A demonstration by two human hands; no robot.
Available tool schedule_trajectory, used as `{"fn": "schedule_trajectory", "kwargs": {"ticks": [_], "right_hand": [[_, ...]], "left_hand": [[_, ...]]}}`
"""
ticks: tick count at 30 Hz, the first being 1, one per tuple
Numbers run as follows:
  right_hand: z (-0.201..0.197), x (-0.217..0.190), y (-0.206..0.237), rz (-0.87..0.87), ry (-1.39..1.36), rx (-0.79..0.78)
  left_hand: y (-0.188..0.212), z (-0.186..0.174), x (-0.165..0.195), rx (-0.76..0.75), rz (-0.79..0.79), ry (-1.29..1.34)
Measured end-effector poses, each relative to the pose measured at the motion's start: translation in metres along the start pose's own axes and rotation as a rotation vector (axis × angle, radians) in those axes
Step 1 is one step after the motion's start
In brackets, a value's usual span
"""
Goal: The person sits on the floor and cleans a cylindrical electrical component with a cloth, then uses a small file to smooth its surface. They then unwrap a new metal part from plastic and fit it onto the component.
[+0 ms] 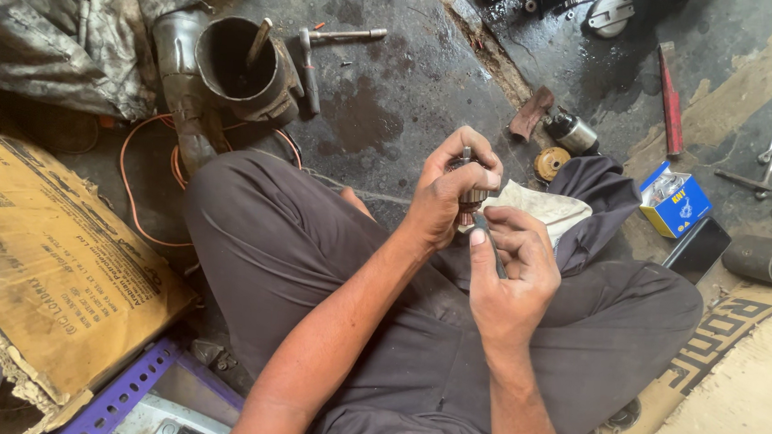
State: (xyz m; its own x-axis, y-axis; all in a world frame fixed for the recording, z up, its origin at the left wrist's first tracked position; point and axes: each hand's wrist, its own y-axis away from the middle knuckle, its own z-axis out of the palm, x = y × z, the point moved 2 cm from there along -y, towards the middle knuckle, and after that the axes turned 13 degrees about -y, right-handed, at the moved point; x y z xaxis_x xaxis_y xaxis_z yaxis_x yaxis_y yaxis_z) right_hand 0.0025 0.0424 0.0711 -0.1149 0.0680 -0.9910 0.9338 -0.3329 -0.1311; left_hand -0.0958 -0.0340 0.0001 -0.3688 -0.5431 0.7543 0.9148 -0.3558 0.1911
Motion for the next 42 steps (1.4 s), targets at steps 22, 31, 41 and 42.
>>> {"fn": "schedule_trajectory", "kwargs": {"ticks": [22, 31, 41, 42], "right_hand": [[-0.013, -0.002, 0.008, 0.063, 0.227, 0.08], [0.002, -0.004, -0.001, 0.02, 0.13, 0.017], [0.007, -0.009, -0.002, -0.041, 0.255, 0.015], [0.006, -0.009, -0.001, -0.041, 0.312, 0.021]], "left_hand": [[-0.008, -0.011, 0.009, -0.108, 0.009, 0.183], [-0.005, -0.007, 0.008, -0.141, -0.032, 0.145], [-0.005, -0.01, 0.003, -0.125, -0.033, 0.144], [-0.005, -0.01, 0.001, -0.122, -0.021, 0.144]]}}
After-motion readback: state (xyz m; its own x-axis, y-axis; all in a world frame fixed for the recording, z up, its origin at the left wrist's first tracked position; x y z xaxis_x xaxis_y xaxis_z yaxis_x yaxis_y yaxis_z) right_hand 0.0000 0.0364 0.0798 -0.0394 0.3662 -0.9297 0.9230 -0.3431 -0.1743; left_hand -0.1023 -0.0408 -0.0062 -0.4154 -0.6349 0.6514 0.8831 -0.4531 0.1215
